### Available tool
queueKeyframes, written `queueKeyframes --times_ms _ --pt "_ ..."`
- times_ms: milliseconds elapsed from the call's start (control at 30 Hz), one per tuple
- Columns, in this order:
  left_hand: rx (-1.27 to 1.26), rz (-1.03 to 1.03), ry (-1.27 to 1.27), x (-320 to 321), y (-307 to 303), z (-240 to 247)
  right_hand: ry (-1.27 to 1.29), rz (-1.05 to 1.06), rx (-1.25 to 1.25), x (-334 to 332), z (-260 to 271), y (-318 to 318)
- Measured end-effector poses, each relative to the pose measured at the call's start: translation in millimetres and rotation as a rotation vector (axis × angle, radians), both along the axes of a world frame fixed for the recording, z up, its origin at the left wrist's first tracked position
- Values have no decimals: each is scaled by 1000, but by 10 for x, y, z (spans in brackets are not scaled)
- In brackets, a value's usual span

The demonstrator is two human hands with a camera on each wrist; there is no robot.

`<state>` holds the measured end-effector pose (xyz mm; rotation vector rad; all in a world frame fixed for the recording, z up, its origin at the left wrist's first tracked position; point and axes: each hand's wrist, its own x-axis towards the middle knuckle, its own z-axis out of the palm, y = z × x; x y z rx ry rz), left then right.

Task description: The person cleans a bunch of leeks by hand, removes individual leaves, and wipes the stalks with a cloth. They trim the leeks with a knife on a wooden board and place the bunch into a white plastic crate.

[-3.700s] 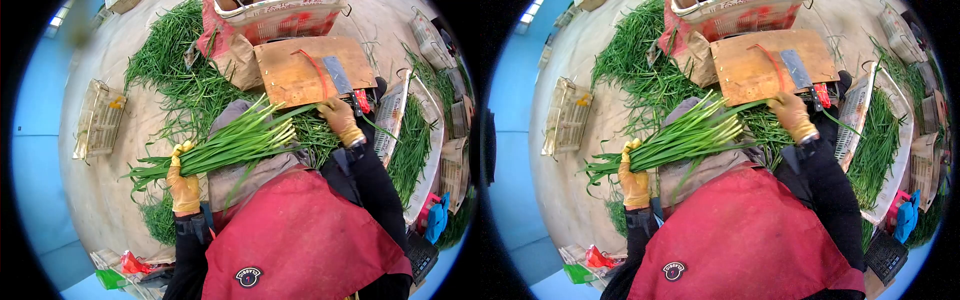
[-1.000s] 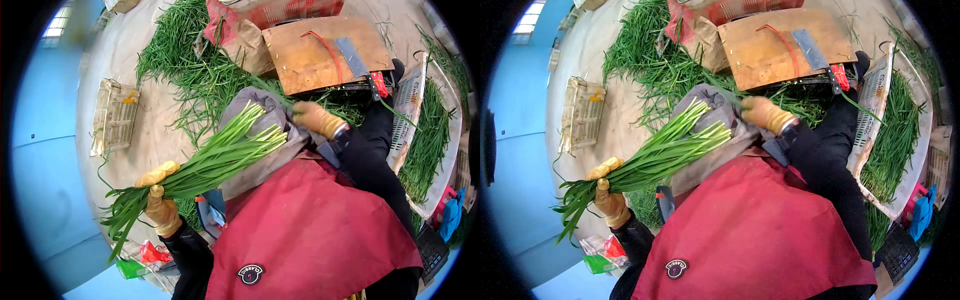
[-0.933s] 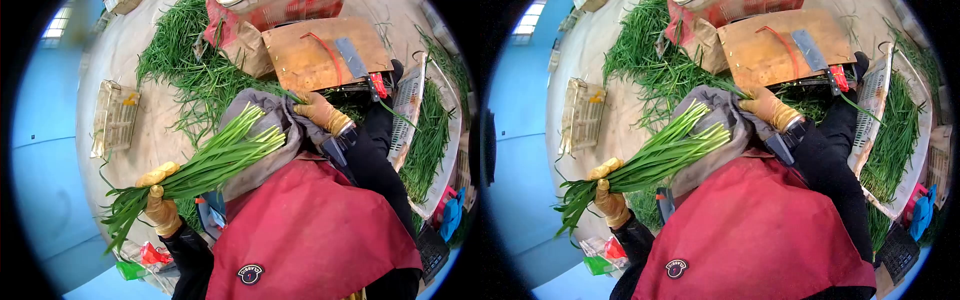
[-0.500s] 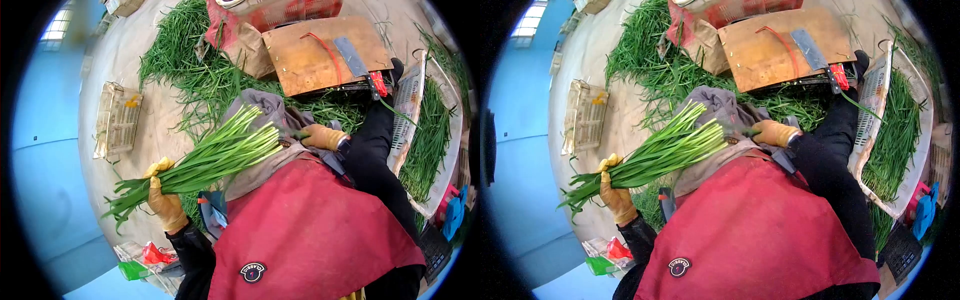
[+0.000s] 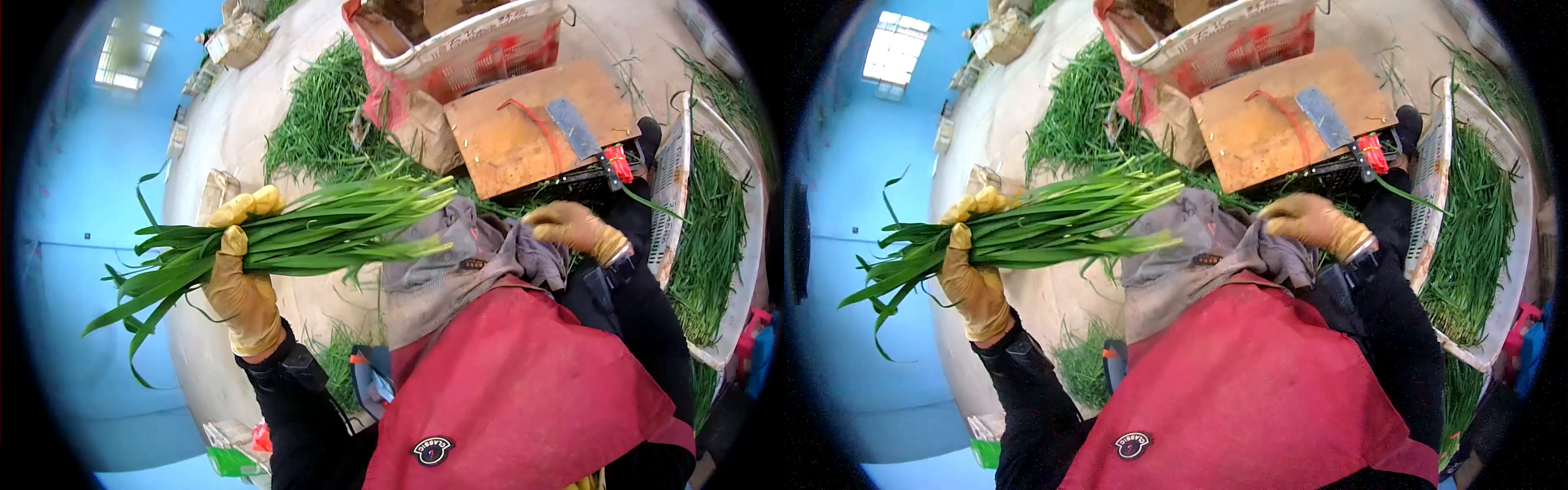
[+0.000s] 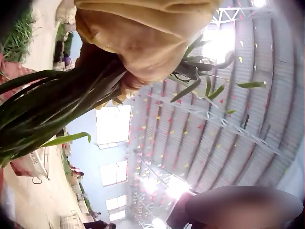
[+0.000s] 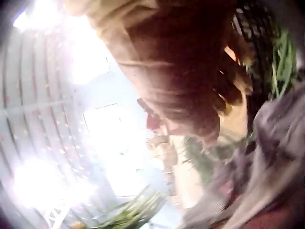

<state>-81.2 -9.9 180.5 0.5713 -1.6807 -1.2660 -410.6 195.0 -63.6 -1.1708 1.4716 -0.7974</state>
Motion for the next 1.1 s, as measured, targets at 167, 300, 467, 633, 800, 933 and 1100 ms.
queueKeyframes --times_ms 167,300,467,633,800,933,1100 --pt "-71 -145 114 -361 145 204 -754 260 -205 718 246 -306" --pt "-124 -16 146 -357 359 -51 -918 90 -412 792 92 -578" --pt "322 -11 92 20 770 -952 -1393 -240 -540 722 82 -543" --pt "580 -150 59 411 1018 -1584 -1482 -390 -401 782 -120 -629" --pt "524 -166 -74 631 1015 -1708 -1407 -338 -391 770 -30 -680" --pt "593 -252 -136 792 1003 -1729 -1373 -396 -261 786 -57 -710" --pt "562 -274 -388 813 1092 -1465 -1222 -598 -104 901 -447 -760"
